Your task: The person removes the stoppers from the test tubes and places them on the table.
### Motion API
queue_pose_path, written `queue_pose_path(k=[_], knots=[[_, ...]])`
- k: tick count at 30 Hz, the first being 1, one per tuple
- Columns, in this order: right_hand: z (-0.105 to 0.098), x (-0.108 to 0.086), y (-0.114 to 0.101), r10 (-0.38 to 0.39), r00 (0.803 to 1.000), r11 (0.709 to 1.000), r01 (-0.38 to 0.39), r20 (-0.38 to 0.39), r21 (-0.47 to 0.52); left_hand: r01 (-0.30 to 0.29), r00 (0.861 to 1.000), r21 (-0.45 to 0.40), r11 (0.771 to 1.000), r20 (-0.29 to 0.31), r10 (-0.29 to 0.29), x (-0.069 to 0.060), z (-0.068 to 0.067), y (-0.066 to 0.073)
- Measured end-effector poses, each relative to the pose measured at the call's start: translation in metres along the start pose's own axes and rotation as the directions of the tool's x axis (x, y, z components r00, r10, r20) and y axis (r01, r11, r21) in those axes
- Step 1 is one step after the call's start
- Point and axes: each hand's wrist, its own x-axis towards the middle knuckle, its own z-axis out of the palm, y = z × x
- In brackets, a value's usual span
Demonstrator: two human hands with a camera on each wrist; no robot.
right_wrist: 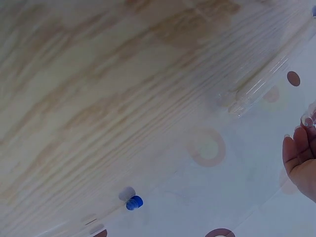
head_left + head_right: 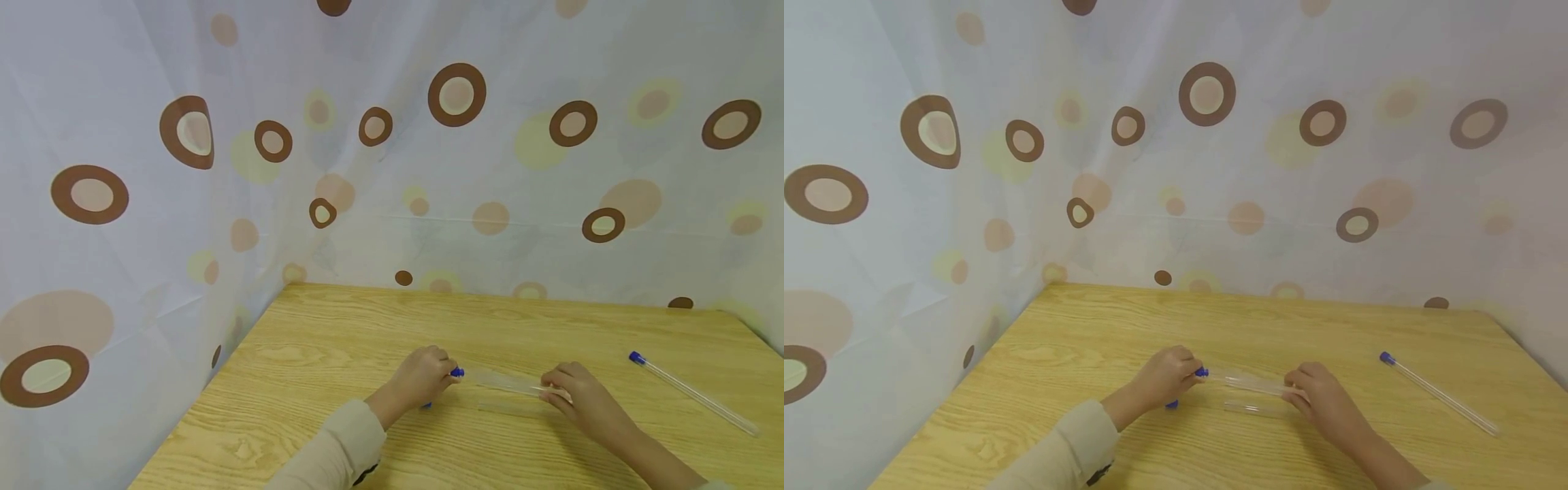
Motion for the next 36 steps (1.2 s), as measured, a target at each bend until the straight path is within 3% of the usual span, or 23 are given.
queue_pose_path(k=[4, 15, 25, 36], knots=[[0.001, -0.002, 0.001, -0.020, 1.000, 1.000, 0.020, -0.020, -0.005, -0.031, 0.999, -0.006, 1.000, -0.015, 0.031, -0.001, 0.001, 0.001], [0.001, -0.007, 0.000, -0.046, 0.999, 0.998, 0.047, -0.026, 0.038, -0.013, 0.997, -0.081, 0.997, 0.071, 0.018, -0.006, -0.001, 0.005], [0.000, -0.010, -0.006, -0.061, 0.998, 0.995, 0.063, -0.028, 0.081, -0.058, 0.998, -0.088, 0.994, 0.029, 0.061, -0.012, -0.001, 0.005], [-0.001, -0.010, -0.009, -0.089, 0.995, 0.992, 0.093, -0.047, 0.083, -0.055, 0.998, -0.108, 0.993, -0.003, 0.055, -0.017, -0.005, 0.006]])
